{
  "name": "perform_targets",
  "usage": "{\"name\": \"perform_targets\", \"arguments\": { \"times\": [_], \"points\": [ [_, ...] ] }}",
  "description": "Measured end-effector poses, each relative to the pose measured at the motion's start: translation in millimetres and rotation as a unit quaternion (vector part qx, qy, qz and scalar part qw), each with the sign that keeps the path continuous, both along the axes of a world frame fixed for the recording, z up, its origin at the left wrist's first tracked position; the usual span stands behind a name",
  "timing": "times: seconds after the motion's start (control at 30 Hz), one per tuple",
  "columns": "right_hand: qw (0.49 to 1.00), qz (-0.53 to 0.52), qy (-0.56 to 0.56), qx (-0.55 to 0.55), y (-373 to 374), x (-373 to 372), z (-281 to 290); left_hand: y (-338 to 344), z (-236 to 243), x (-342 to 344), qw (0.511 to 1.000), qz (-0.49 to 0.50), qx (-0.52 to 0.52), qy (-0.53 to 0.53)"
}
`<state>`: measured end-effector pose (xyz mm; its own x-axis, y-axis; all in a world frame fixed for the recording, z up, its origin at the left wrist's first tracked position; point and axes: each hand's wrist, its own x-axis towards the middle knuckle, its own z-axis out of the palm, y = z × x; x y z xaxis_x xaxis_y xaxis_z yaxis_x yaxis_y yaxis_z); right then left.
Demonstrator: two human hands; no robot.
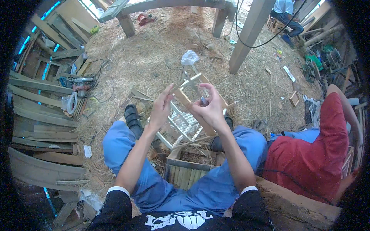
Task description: The person constructs a wooden bird cage frame by hand, using a knife to shave and fit thin wooden slats into the cage structure, turning the frame over to work on different sides, and picking up more slats from a pile on the ground.
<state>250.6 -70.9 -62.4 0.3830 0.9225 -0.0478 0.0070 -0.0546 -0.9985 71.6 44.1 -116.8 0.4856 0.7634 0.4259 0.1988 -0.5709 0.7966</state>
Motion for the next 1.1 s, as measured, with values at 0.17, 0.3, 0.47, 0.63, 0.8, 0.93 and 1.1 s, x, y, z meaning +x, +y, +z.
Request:
{"name": "perform_targets", "arguments": {
  "times": [0.17,0.3,0.47,0.63,0.8,0.93,1.1],
  "points": [
    [0.998,-0.028,0.052,0.013,-7.2,0.0,22.1,-1.7,42.1,-7.5,0.995,0.015,0.073,0.062],
    [0.996,-0.068,-0.012,0.049,-11.6,-1.6,15.5,-6.1,85.2,-20.3,0.985,0.040,0.039,0.160],
    [0.962,-0.174,-0.192,0.085,-19.2,-8.9,22.4,-11.6,83.2,-41.5,0.977,0.053,-0.031,0.206],
    [0.928,-0.139,-0.331,0.104,-29.6,-24.9,20.4,-14.6,78.2,-44.5,0.982,0.051,-0.015,0.182],
    [0.892,-0.034,-0.447,0.066,-26.9,-42.7,36.7,-8.4,80.6,-49.2,0.981,0.066,-0.023,0.178],
    [0.867,-0.036,-0.494,0.056,-24.0,-47.6,31.7,-7.7,85.8,-51.8,0.980,0.067,-0.038,0.185],
    [0.848,-0.045,-0.522,0.079,-25.7,-52.7,23.6,-7.7,85.8,-51.1,0.979,0.067,-0.055,0.184]
  ]
}}
